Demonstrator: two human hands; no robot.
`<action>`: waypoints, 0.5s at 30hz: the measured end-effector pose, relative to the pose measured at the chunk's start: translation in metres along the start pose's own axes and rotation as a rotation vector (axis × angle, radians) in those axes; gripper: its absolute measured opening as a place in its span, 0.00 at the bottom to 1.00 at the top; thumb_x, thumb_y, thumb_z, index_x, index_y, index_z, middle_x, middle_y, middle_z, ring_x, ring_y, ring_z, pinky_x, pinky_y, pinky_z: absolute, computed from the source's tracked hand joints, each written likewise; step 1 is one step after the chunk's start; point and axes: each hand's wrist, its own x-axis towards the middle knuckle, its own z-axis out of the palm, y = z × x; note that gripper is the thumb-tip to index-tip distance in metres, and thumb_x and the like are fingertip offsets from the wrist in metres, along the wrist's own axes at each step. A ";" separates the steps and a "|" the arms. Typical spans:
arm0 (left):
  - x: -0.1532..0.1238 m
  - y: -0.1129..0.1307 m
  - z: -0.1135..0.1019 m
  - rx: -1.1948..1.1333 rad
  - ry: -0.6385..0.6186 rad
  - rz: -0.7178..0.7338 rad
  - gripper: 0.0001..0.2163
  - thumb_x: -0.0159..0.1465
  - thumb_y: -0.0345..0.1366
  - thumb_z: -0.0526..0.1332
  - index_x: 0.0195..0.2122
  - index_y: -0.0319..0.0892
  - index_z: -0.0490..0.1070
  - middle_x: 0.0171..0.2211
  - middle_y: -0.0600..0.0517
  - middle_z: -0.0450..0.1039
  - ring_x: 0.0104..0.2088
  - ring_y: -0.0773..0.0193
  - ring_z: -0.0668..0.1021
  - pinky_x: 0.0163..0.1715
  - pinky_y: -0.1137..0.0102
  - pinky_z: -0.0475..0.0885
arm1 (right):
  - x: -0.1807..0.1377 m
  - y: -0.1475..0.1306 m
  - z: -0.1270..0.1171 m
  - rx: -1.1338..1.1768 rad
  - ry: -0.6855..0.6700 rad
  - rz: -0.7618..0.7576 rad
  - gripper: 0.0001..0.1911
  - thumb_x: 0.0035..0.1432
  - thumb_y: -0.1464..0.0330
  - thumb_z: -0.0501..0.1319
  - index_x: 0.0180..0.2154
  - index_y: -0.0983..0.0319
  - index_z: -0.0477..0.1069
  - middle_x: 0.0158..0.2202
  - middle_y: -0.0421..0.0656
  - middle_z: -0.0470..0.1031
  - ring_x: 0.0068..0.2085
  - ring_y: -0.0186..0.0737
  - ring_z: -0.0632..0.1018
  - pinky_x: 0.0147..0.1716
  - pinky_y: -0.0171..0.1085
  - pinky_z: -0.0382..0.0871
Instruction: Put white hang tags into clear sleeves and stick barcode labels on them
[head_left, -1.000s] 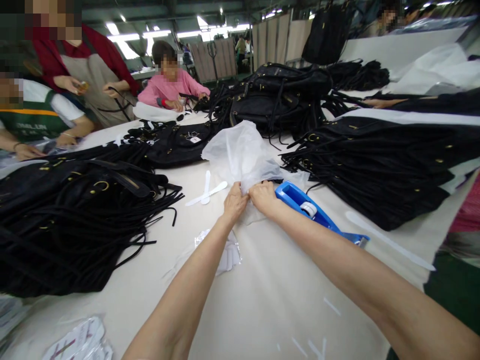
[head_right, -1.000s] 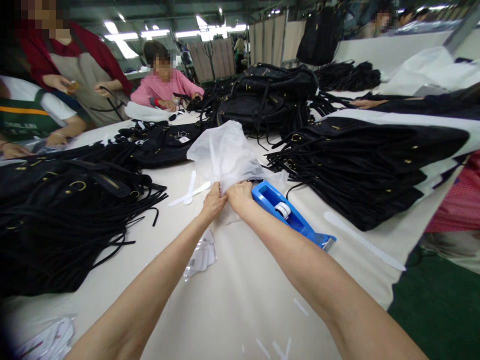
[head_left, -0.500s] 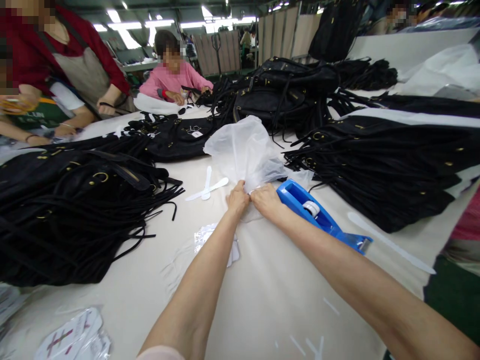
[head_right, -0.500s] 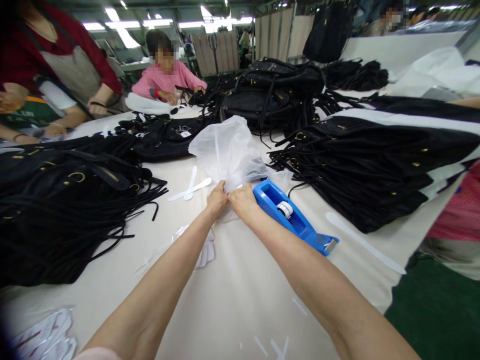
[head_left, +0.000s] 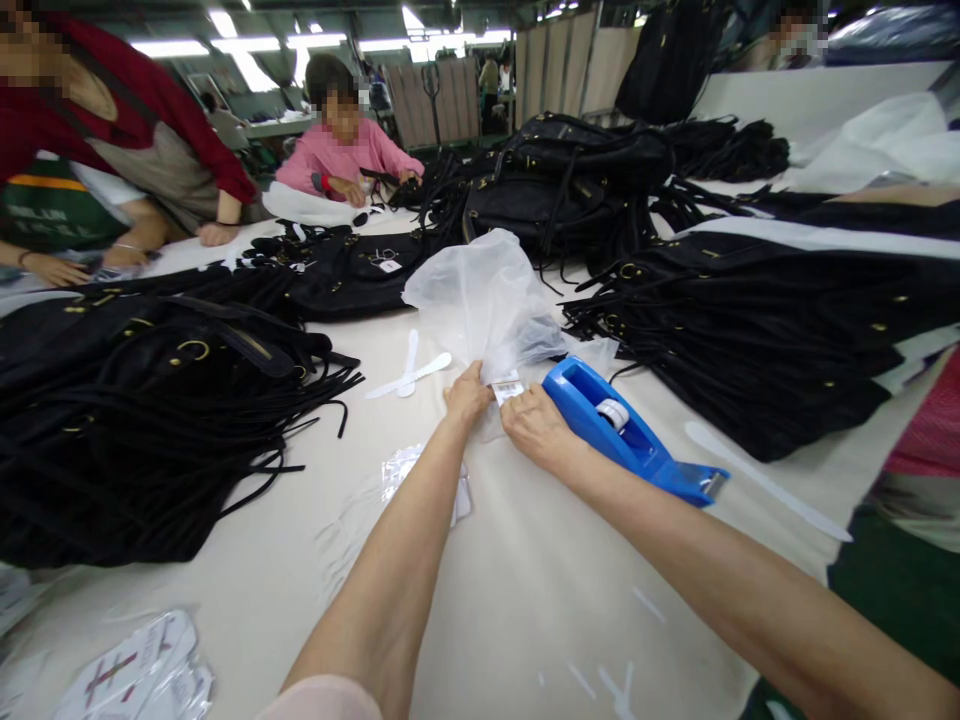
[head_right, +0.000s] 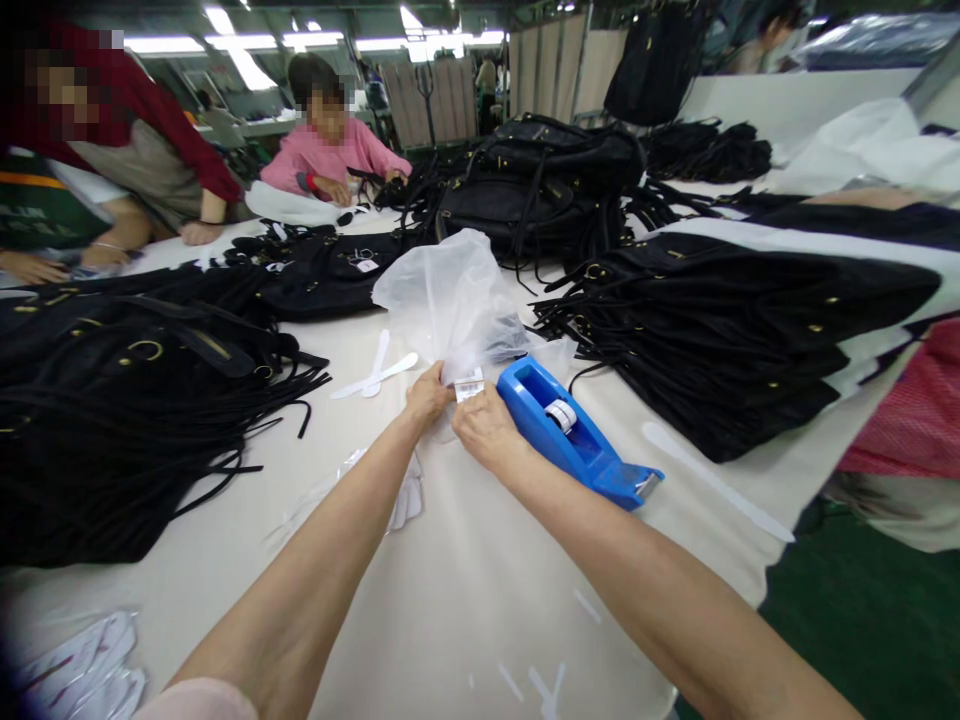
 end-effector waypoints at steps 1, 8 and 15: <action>0.000 0.000 0.000 -0.002 -0.001 0.003 0.20 0.51 0.46 0.60 0.45 0.49 0.63 0.41 0.50 0.73 0.43 0.56 0.73 0.44 0.63 0.61 | -0.005 -0.002 -0.004 -0.006 -0.003 -0.004 0.12 0.55 0.81 0.48 0.35 0.71 0.69 0.32 0.53 0.73 0.34 0.46 0.72 0.38 0.44 0.60; -0.002 0.000 -0.002 -0.051 -0.011 0.038 0.20 0.50 0.39 0.62 0.45 0.48 0.65 0.40 0.50 0.73 0.43 0.55 0.72 0.46 0.59 0.60 | -0.063 -0.013 -0.045 0.037 0.151 0.076 0.10 0.50 0.82 0.51 0.28 0.68 0.69 0.25 0.49 0.71 0.27 0.44 0.71 0.30 0.41 0.59; -0.022 0.004 -0.035 -0.207 -0.095 0.122 0.27 0.47 0.29 0.63 0.51 0.38 0.63 0.45 0.47 0.71 0.42 0.61 0.73 0.43 0.70 0.66 | -0.125 -0.021 -0.067 0.235 0.588 0.060 0.15 0.56 0.81 0.47 0.40 0.70 0.68 0.34 0.49 0.74 0.35 0.40 0.74 0.35 0.36 0.62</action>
